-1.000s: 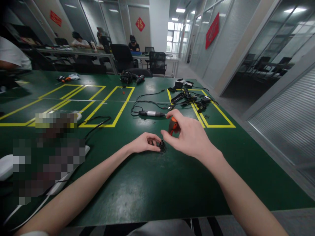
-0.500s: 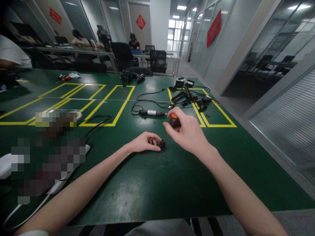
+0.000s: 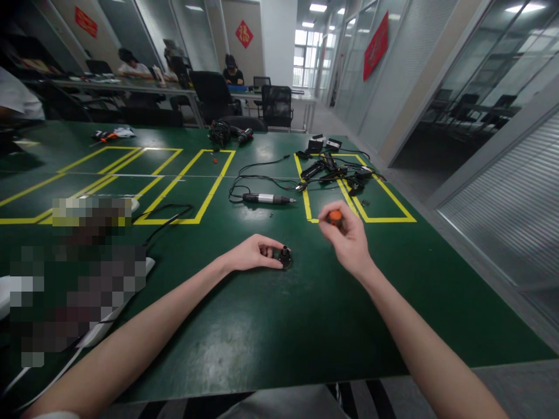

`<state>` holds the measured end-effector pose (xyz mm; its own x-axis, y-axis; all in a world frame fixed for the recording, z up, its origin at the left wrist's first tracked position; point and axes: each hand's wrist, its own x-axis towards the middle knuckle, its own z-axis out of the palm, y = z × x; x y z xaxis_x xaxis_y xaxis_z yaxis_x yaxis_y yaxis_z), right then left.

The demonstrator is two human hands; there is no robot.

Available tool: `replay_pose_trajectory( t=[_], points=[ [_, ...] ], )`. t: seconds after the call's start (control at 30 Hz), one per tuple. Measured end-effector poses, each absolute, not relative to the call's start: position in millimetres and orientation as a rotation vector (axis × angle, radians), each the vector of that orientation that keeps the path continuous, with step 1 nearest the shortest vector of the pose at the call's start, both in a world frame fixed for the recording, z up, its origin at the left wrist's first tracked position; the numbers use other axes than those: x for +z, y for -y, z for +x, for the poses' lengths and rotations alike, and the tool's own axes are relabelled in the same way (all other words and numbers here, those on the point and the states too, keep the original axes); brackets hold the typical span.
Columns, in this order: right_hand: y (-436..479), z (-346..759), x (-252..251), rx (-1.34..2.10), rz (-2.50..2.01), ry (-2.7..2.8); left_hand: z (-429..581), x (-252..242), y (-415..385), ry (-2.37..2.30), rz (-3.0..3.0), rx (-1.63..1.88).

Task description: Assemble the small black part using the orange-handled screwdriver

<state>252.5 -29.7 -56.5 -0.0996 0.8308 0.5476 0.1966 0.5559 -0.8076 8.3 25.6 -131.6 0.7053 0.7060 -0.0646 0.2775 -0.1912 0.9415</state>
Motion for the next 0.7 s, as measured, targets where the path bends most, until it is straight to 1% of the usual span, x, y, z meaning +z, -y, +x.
replay_pose_trajectory(
  t=[0.07, 0.17, 0.33, 0.57, 0.7],
  points=[
    [34.0, 257.2, -69.0, 0.470, -1.025, 1.972, 9.4, -131.6, -26.2, -0.773, 1.752, 0.463],
    [35.7, 255.7, -93.2, 0.344, -1.138, 2.369, 10.1, -132.8, -27.4, -0.744, 1.707, 0.450],
    [29.3, 248.0, -119.5, 0.317, -1.232, 2.437, 8.5, -135.4, -28.6, -0.733, 1.666, 0.444],
    [31.1, 244.9, -115.0, 0.290, -1.223, 2.445, 7.2, -134.0, -27.9, -0.723, 1.678, 0.418],
    [33.7, 241.1, -116.8, 0.216, -1.268, 2.446, 7.5, -132.5, -27.3, -0.725, 1.703, 0.410]
  ],
)
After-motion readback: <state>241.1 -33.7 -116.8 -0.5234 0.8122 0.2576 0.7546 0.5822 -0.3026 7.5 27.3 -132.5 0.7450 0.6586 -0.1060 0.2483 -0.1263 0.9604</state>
